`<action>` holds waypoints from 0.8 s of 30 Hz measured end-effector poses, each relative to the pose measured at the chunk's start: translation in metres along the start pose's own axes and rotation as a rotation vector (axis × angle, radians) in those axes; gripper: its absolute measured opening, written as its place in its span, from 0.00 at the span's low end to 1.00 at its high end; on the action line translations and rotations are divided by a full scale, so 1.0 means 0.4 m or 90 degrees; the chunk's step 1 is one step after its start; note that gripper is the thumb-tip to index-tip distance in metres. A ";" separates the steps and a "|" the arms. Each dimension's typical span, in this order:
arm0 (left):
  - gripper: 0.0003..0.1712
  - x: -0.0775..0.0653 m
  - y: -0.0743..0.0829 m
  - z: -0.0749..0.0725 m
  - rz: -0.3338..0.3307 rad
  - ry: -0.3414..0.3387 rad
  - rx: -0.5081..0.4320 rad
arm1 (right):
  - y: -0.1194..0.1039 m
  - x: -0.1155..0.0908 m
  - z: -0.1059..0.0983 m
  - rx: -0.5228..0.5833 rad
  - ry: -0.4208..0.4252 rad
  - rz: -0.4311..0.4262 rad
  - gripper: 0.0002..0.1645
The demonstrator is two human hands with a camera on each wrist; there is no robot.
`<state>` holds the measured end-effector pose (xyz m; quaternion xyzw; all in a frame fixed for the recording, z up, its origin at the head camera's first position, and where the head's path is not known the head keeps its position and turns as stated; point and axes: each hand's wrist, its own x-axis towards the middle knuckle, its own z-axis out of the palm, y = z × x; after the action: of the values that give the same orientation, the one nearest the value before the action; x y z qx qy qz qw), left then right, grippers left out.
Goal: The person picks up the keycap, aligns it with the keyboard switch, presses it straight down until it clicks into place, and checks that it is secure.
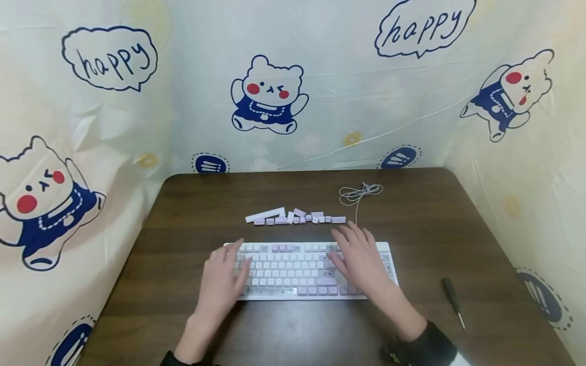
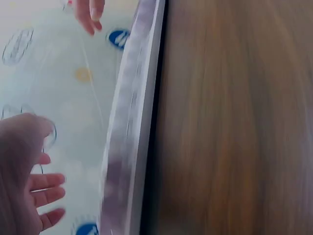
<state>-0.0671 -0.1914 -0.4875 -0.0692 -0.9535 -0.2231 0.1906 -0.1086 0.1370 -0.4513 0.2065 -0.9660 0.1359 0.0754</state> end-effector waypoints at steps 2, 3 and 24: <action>0.16 -0.004 -0.033 -0.013 -0.049 0.061 -0.052 | -0.010 0.041 -0.018 0.016 0.001 -0.035 0.28; 0.11 -0.008 -0.050 -0.019 -0.079 0.078 -0.073 | -0.015 0.062 -0.025 0.028 0.001 -0.056 0.23; 0.10 -0.029 -0.185 -0.017 -0.375 -0.117 -0.255 | -0.110 0.482 0.143 -0.016 -0.148 -0.360 0.06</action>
<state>-0.0701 -0.2608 -0.5160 0.1529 -0.8829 -0.4437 0.0145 -0.2696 0.0086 -0.4567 0.4806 -0.8739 0.0732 0.0019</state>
